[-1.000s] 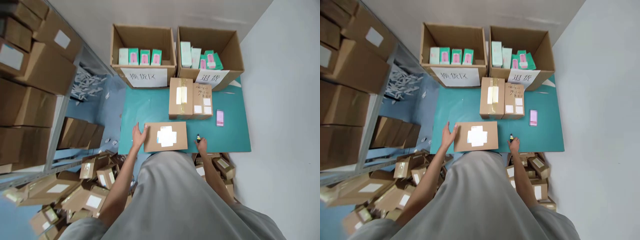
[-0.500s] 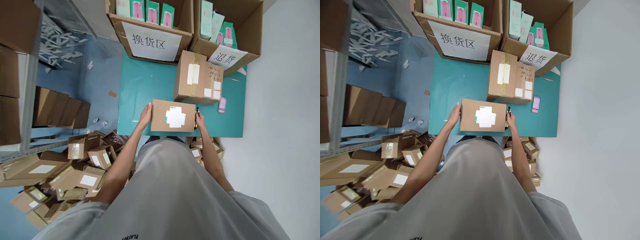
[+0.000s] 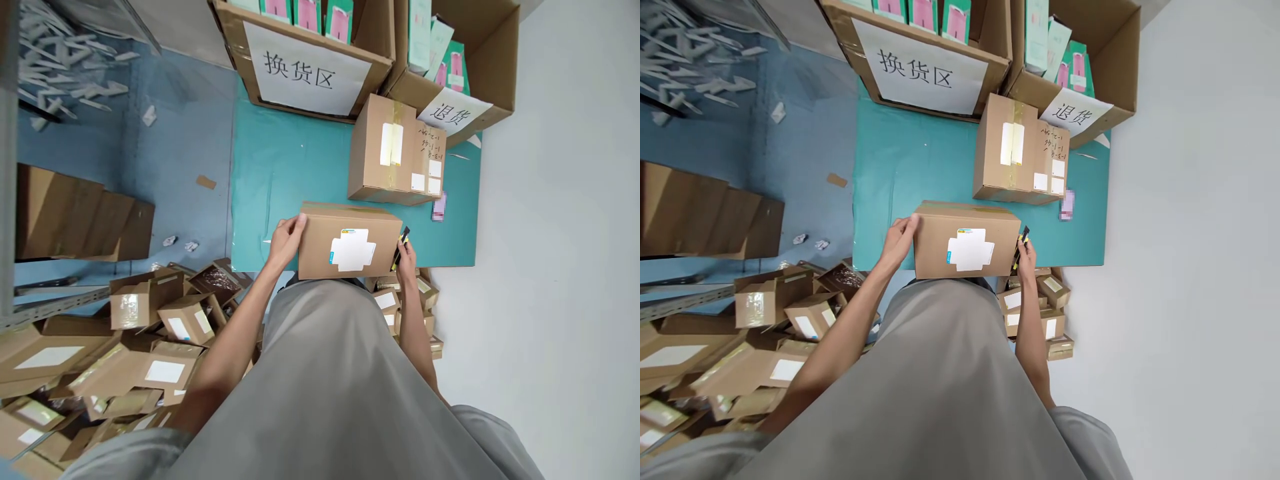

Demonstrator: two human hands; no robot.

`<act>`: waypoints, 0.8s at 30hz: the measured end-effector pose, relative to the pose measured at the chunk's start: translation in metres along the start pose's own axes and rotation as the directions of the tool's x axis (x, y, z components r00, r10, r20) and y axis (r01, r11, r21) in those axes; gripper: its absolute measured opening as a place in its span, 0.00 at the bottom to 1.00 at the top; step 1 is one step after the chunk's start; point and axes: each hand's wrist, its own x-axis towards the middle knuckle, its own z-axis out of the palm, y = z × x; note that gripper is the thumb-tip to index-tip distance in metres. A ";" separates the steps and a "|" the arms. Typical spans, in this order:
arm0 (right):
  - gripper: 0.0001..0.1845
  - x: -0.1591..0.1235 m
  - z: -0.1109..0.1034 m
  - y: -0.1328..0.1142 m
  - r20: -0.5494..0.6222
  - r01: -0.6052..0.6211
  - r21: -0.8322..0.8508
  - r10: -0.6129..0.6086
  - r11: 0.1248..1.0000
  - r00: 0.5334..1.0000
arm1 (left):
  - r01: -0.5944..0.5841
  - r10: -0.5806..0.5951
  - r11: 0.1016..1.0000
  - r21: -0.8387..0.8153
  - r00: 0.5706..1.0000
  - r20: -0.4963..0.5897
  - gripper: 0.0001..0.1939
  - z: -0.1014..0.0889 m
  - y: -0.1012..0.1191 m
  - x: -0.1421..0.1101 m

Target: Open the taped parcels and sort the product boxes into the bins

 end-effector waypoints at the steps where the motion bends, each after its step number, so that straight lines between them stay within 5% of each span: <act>1: 0.31 -0.001 0.001 -0.005 0.002 0.007 -0.016 -0.006 1.000 1.000 | 0.033 -0.033 0.999 -0.019 0.999 -0.002 0.39 -0.002 -0.001 0.000; 6: 0.33 0.000 0.003 -0.022 0.010 0.019 -0.082 -0.018 0.996 1.000 | 0.011 -0.011 0.993 -0.120 1.000 -0.001 0.34 -0.008 0.001 -0.002; 12: 0.35 -0.002 0.001 -0.015 0.026 -0.041 -0.101 0.044 0.994 0.999 | -0.134 0.145 0.983 -0.126 0.985 0.088 0.45 -0.017 -0.002 -0.010; 20: 0.36 -0.013 -0.006 -0.009 0.053 -0.113 -0.061 0.116 0.992 0.992 | -0.002 0.012 0.987 -0.161 0.998 0.066 0.31 -0.026 -0.027 -0.034; 24: 0.35 -0.009 -0.013 -0.016 0.027 -0.078 -0.086 0.081 0.993 0.996 | -0.058 0.085 0.977 -0.206 0.989 0.123 0.30 -0.014 -0.034 -0.046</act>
